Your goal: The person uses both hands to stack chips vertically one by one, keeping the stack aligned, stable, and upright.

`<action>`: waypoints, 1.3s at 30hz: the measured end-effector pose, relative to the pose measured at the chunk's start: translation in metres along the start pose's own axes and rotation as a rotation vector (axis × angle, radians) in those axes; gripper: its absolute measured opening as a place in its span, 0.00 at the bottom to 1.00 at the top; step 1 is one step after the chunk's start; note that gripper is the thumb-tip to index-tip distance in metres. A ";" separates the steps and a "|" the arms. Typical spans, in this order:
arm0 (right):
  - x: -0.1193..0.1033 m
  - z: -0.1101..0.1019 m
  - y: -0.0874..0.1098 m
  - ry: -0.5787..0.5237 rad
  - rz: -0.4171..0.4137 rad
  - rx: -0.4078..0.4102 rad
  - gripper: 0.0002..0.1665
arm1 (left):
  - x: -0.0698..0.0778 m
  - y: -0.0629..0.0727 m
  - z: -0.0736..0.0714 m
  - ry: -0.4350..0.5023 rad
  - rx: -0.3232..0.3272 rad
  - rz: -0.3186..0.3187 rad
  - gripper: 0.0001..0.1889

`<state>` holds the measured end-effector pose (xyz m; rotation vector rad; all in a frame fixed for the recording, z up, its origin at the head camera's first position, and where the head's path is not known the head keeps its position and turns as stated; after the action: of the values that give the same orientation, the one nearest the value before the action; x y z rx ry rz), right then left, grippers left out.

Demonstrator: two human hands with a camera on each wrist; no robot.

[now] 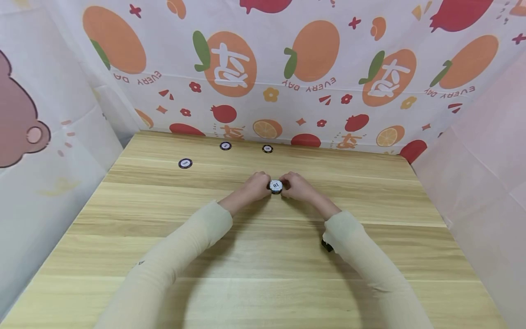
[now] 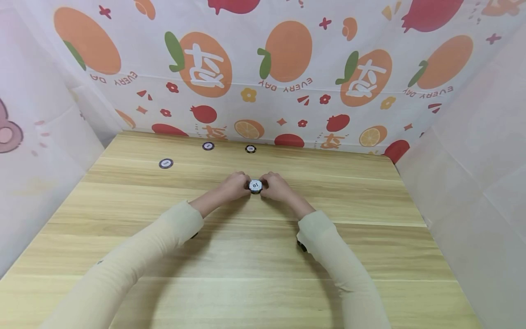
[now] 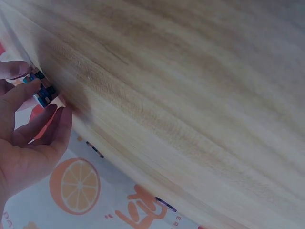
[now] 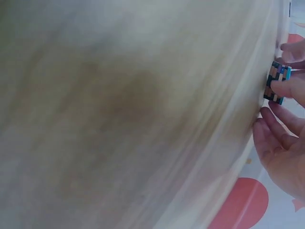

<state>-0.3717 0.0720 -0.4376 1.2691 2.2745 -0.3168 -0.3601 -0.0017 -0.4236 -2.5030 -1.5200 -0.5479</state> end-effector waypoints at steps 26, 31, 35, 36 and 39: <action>0.000 0.006 0.006 0.004 0.007 -0.047 0.27 | -0.002 0.006 0.007 0.081 0.004 -0.020 0.14; 0.000 0.007 0.006 -0.005 0.010 -0.048 0.29 | -0.002 0.007 0.007 0.076 0.007 -0.018 0.15; -0.002 0.008 0.006 -0.022 0.003 -0.052 0.31 | -0.003 0.009 0.006 0.047 0.018 -0.014 0.14; -0.002 0.009 0.005 -0.025 0.002 -0.054 0.31 | -0.005 0.009 0.005 0.042 0.019 -0.019 0.14; -0.003 0.009 0.005 -0.028 0.015 -0.056 0.32 | -0.011 0.012 0.003 0.036 0.020 -0.042 0.11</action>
<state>-0.3627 0.0682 -0.4434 1.2451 2.2336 -0.2619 -0.3536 -0.0153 -0.4301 -2.4381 -1.5607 -0.5785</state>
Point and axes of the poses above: each hand's wrist, its own y-axis away from the middle knuckle, its own z-axis out of the palm, x = y × z, the point moved 10 cm from there along -y, towards the middle knuckle
